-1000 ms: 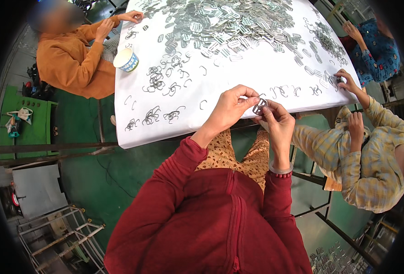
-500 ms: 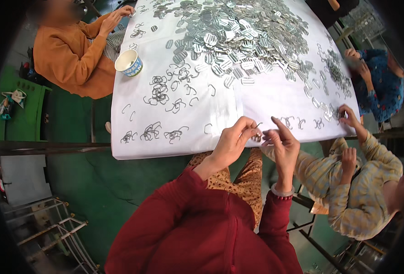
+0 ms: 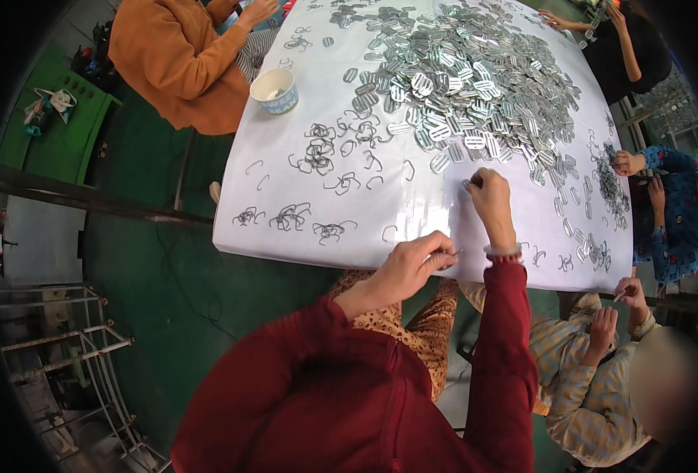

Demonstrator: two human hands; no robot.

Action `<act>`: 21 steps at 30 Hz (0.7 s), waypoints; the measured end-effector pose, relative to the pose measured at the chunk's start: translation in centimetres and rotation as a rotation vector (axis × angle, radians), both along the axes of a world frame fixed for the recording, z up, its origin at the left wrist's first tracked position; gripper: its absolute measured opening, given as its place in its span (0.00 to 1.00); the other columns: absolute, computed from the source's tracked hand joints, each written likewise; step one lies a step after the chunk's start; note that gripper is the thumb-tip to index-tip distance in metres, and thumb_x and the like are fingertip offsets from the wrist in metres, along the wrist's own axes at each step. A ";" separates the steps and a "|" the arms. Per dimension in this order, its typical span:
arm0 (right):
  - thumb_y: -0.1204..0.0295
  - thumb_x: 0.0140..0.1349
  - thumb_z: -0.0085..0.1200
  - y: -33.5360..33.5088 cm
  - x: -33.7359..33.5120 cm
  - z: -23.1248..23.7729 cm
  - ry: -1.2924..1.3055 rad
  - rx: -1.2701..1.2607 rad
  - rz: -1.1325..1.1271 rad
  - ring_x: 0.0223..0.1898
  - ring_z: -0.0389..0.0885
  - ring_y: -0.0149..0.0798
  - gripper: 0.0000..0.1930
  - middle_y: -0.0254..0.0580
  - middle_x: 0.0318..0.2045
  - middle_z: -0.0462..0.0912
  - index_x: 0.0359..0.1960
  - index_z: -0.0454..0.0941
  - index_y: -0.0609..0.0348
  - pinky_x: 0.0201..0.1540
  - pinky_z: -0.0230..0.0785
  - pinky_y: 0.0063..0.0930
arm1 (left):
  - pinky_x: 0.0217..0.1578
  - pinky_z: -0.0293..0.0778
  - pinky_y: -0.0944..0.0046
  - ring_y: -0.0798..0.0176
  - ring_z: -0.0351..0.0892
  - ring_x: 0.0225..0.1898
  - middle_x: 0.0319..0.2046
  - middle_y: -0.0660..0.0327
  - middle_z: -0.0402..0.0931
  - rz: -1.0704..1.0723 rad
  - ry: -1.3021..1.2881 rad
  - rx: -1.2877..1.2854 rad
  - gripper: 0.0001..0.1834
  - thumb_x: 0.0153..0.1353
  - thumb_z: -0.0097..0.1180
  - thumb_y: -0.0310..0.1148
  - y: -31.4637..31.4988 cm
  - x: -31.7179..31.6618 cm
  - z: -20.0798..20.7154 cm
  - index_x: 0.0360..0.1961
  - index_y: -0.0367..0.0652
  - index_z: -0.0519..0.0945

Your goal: The person picks up metal buckles from a table and hangs them one at a time onto a metal rack.

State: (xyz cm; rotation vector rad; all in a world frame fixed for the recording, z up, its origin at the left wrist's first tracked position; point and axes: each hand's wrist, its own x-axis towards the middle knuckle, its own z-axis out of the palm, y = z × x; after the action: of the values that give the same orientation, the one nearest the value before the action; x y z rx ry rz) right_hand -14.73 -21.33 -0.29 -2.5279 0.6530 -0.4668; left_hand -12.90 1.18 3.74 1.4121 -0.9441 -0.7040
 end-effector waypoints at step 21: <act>0.85 0.53 0.56 11.0 -12.2 8.1 -0.853 0.858 -0.295 0.25 0.78 0.31 0.11 0.42 0.28 0.80 0.39 0.76 0.72 0.27 0.72 0.22 | 0.37 0.72 0.61 0.55 0.79 0.37 0.35 0.54 0.78 0.121 -0.310 -0.131 0.13 0.56 0.58 0.30 -1.5 -0.8 1.6 0.42 0.39 0.74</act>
State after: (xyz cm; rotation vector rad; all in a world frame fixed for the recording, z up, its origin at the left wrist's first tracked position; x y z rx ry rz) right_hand -26.88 -10.30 7.77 -1.2599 0.6700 -1.0168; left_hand -13.69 -0.29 5.30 1.4724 -1.1123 -0.3308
